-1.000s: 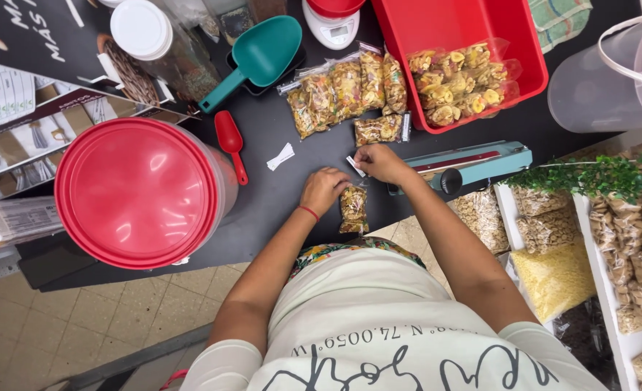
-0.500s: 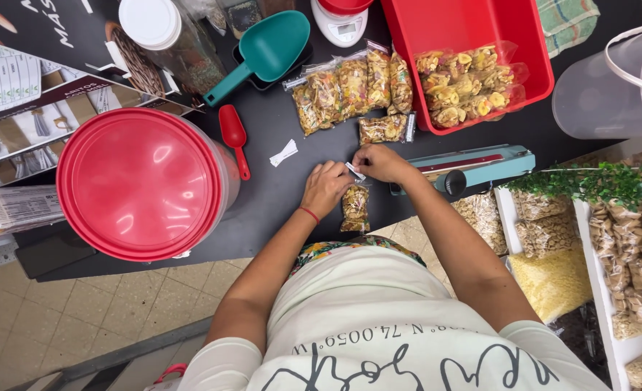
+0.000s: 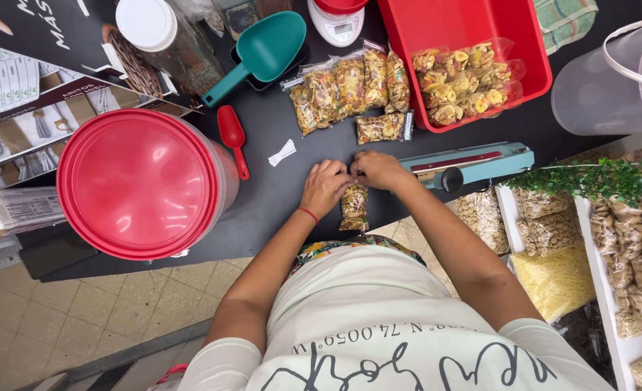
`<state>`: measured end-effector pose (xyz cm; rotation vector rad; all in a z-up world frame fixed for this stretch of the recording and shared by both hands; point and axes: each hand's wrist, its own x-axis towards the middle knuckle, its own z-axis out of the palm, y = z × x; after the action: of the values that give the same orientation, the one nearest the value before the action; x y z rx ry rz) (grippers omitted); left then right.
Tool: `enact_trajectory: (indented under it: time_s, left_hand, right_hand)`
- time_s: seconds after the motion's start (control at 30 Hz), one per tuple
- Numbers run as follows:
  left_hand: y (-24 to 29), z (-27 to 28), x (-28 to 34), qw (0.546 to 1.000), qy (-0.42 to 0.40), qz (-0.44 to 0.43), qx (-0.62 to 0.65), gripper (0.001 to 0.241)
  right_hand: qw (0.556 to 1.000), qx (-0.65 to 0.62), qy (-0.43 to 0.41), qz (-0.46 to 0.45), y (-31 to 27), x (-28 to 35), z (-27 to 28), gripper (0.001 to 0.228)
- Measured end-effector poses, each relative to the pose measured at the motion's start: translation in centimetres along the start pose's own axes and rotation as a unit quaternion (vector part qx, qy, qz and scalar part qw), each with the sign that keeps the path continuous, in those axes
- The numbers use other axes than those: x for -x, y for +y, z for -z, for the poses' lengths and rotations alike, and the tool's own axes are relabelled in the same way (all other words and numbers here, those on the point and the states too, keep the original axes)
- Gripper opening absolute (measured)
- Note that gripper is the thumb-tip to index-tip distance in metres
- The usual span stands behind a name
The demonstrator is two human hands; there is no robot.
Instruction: Sealing small plastic bags containing snacks using a manual heat sealer on a countertop.
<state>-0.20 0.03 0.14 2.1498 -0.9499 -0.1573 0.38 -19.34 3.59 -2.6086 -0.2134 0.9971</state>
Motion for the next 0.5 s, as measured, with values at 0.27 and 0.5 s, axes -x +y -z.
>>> enact_trajectory:
  time_s: [0.27,0.5]
  left_hand:
    - [-0.9,-1.5,0.2,0.999,-0.017,0.0,0.038,0.008]
    - [-1.1,-1.7,0.0,0.998,-0.025,0.021,0.052,0.01]
  right_hand:
    - [0.998,-0.055,0.013,0.002,0.1,1.9,0.8,0.014]
    - [0.995,-0.004,0.084,0.062,0.5,3.3,-0.7,0.015]
